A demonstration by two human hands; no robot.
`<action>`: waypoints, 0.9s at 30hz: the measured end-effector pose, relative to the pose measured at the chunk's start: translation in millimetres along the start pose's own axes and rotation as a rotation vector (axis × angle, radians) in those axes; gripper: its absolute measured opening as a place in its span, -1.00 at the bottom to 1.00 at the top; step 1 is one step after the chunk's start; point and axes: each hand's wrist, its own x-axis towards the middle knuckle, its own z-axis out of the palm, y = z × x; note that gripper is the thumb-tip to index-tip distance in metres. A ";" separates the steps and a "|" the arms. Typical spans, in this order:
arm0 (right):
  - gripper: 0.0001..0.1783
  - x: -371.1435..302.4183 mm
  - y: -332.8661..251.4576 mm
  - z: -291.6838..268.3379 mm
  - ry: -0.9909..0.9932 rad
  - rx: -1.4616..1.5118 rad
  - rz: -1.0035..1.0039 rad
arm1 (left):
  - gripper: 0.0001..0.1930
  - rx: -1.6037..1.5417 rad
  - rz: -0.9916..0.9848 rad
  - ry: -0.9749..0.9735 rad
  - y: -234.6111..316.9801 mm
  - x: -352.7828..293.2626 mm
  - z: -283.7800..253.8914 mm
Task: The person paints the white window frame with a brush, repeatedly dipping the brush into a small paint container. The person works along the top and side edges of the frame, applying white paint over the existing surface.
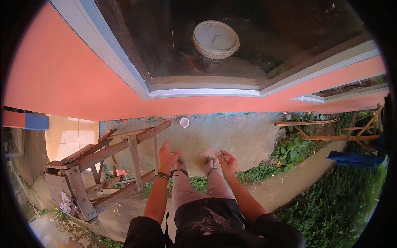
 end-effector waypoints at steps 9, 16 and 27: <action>-0.72 44.6 196.2 29.2 0.044 0.193 0.190 | 0.06 0.128 -0.185 -0.059 -87.9 45.2 163.0; -0.73 82.8 284.1 34.8 0.035 0.259 0.289 | 0.19 0.085 -0.283 0.023 -150.2 83.4 272.9; -0.77 126.4 319.3 56.2 -0.002 0.331 0.268 | 0.31 0.079 -0.196 0.204 -210.4 201.7 395.5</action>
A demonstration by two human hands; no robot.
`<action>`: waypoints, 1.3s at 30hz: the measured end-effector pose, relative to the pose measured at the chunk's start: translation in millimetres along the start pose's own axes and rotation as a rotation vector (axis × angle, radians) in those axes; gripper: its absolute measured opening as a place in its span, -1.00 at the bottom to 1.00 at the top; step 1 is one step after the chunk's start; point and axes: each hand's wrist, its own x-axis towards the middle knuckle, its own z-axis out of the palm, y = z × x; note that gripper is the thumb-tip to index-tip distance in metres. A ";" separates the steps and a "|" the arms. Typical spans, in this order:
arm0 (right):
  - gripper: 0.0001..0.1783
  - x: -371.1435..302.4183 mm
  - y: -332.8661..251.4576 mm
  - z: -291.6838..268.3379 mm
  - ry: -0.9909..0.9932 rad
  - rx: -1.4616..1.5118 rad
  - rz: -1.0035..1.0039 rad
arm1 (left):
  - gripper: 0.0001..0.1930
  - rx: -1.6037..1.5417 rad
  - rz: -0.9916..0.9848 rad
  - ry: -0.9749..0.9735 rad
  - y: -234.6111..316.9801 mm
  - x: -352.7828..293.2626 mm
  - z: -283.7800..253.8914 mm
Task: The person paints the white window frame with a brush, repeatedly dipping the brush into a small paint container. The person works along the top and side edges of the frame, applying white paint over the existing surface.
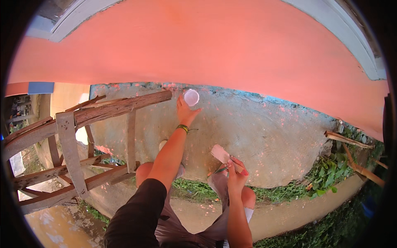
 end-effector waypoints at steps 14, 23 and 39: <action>-0.73 25.5 -15.2 5.4 -0.017 0.086 -0.036 | 0.09 0.098 0.083 0.180 -16.9 35.8 46.1; -0.76 5.5 -13.7 -30.4 0.067 0.259 -0.029 | 0.00 -0.172 0.285 0.173 91.6 -87.1 -115.7; -0.82 -176.5 -327.9 -109.3 -0.076 0.367 -0.086 | 0.00 -0.340 0.474 0.228 346.9 -283.5 -500.3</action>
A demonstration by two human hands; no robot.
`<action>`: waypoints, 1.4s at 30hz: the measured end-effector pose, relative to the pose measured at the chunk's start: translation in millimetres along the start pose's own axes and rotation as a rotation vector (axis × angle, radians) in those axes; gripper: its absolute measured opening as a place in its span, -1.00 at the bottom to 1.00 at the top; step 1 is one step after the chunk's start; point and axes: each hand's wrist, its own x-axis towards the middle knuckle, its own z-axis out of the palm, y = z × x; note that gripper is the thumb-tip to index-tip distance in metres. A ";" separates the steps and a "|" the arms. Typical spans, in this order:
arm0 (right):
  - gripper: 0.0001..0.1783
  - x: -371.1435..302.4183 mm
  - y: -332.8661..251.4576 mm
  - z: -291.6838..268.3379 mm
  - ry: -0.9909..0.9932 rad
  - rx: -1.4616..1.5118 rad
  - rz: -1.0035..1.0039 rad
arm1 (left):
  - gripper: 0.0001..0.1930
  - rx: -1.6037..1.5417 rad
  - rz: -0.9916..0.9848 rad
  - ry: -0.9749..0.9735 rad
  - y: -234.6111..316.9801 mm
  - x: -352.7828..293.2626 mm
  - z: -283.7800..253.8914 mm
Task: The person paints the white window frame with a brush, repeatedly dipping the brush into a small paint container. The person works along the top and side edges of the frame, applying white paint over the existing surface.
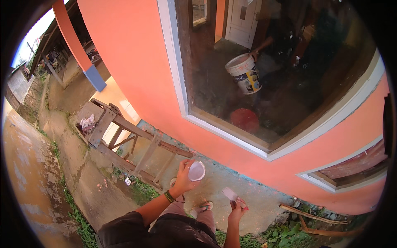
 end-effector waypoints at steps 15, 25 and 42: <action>-0.80 -42.8 -131.5 -0.4 -0.067 0.097 -0.208 | 0.01 -0.122 0.140 0.075 115.4 19.2 -33.7; -0.76 -65.3 -152.4 13.6 0.031 0.144 -0.268 | 0.11 -0.409 0.198 0.107 126.1 33.2 -51.3; -0.70 -91.7 -206.2 118.0 -0.321 0.117 -0.417 | 0.30 -0.660 0.148 0.277 110.0 35.0 -108.8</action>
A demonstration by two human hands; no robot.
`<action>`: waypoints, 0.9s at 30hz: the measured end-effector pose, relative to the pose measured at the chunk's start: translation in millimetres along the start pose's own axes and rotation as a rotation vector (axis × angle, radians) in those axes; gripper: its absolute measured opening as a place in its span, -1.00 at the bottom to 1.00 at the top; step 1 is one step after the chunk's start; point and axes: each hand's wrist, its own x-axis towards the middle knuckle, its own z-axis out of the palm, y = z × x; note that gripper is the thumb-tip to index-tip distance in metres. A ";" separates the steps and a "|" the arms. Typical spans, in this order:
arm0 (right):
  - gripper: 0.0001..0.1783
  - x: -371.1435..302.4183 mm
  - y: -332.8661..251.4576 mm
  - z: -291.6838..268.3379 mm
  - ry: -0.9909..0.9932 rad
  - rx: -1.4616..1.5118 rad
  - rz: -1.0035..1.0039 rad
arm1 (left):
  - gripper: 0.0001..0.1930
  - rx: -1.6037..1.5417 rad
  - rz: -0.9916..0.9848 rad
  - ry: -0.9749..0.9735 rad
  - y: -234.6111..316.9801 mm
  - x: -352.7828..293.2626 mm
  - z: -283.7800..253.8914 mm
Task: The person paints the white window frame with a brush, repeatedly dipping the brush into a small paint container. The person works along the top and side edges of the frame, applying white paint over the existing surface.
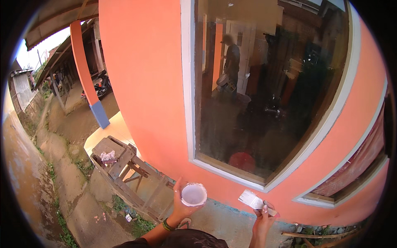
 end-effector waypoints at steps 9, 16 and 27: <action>-0.75 24.7 -65.9 51.9 -0.497 -0.227 -0.499 | 0.40 0.198 0.027 -0.147 5.2 12.5 -10.4; -0.76 22.9 -136.1 90.5 -0.657 -0.437 -0.732 | 0.39 0.216 -0.007 -0.264 21.6 31.7 -0.6; -0.74 5.0 -193.5 166.9 -0.770 -0.654 -0.715 | 0.41 0.071 0.139 -0.366 37.7 83.1 31.2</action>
